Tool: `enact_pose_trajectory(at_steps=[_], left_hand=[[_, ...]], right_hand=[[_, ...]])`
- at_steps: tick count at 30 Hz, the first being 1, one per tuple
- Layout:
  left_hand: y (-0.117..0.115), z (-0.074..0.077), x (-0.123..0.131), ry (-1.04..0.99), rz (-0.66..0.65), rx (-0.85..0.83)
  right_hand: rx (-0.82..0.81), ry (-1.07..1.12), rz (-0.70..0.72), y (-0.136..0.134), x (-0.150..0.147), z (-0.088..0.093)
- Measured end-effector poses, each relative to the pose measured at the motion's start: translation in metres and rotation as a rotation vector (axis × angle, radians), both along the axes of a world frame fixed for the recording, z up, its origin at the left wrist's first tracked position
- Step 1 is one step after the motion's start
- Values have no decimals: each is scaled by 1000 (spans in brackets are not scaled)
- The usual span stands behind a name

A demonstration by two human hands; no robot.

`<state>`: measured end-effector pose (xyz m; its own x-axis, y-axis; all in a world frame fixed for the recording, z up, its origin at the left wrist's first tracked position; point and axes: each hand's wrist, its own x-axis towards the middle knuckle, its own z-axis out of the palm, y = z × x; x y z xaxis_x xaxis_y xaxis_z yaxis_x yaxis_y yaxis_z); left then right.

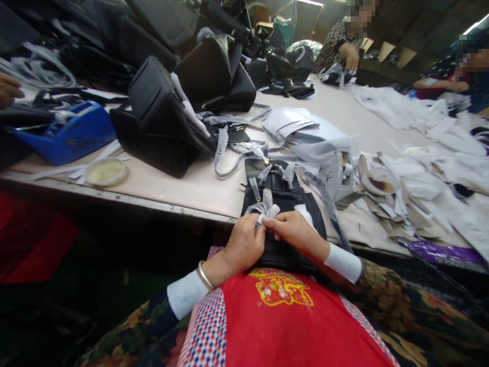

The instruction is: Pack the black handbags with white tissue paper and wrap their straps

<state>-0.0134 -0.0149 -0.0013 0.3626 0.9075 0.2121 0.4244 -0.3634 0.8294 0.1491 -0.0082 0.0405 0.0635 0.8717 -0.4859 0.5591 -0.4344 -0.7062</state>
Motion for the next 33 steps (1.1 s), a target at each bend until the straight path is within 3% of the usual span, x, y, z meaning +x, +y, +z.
enact_pose_trajectory(at_steps=[4, 10, 15, 20, 23, 28, 33], left_hand=[[0, -1, 0, -1, 7, 12], [1, 2, -1, -12, 37, -60], [1, 0, -1, -33, 33, -71], [3, 5, -3, -76, 22, -144], [8, 9, -8, -194, 13, -332], [14, 9, -16, -576, -69, -827], [16, 9, -18, -818, -136, -995]], right_hand=[[-36, 27, -1, 1, 3, -3], [-120, 257, -93, -10, 6, 0], [-103, 262, -149, -12, 3, 1], [-80, 269, -118, -13, 3, -3], [-7, 313, -130, -13, 1, -1], [184, 436, -81, -9, -2, 6], [156, 498, -119, -4, -7, 1]])
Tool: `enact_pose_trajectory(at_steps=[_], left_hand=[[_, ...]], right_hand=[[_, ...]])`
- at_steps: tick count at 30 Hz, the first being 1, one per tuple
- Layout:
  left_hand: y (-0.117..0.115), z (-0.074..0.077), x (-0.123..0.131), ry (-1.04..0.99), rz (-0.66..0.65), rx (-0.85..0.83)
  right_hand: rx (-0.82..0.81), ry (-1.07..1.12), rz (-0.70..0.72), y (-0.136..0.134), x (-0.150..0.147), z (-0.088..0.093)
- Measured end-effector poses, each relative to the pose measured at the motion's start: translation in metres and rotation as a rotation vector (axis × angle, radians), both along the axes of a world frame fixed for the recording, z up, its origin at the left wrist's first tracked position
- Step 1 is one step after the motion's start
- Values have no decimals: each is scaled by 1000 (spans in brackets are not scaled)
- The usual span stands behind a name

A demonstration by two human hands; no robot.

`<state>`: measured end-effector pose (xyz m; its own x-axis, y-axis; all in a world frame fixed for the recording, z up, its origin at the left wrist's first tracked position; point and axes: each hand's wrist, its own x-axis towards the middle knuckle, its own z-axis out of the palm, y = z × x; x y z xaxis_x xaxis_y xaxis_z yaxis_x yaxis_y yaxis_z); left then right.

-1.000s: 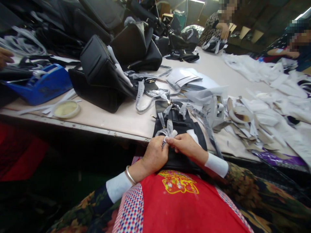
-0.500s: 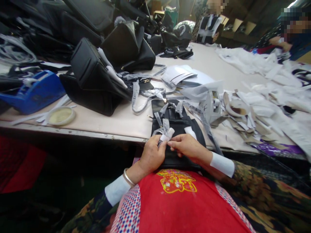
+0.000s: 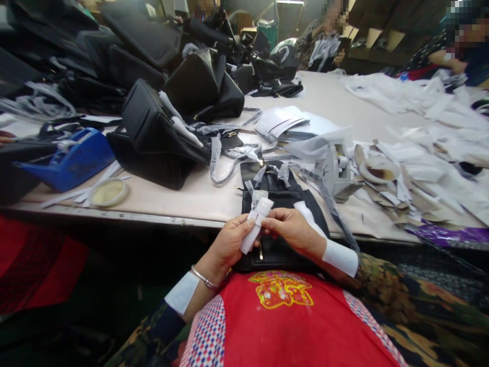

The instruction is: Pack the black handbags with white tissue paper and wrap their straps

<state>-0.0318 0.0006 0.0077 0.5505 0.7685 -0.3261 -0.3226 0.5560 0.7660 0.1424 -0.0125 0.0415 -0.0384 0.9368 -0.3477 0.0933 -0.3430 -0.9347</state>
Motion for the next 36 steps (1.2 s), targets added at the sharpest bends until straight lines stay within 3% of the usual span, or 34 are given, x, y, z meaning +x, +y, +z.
enact_pose_trajectory(at_steps=[3, 8, 11, 15, 18, 22, 24, 26, 28, 32, 36], left_hand=[[1, -1, 0, -47, 7, -37], [4, -9, -1, -76, 5, -58], [3, -10, 1, -56, 0, -31], [0, -4, 4, 30, -36, 57], [-2, 3, 3, 329, -22, 267], [0, 8, -1, 912, 194, 792], [4, 10, 0, 1002, 202, 903], [8, 11, 3, 909, 152, 826], [11, 13, 7, 705, 104, 595], [8, 16, 13, 365, 89, 166], [3, 15, 13, 329, 138, 96]], right_hand=[[-39, -34, 17, 2, -2, -5], [-37, 85, 117, 3, -2, -6], [-21, 95, 102, 3, -4, -8], [38, -50, 25, 3, -10, -11], [118, -213, 66, 0, -9, -11], [284, -385, 92, -7, 6, -8], [312, -456, 26, -9, 16, -9], [268, -509, -47, -9, 24, -12], [188, -472, -79, -8, 28, -14], [49, -114, 63, -6, 23, -12], [-38, 145, 63, -5, 15, -13]])
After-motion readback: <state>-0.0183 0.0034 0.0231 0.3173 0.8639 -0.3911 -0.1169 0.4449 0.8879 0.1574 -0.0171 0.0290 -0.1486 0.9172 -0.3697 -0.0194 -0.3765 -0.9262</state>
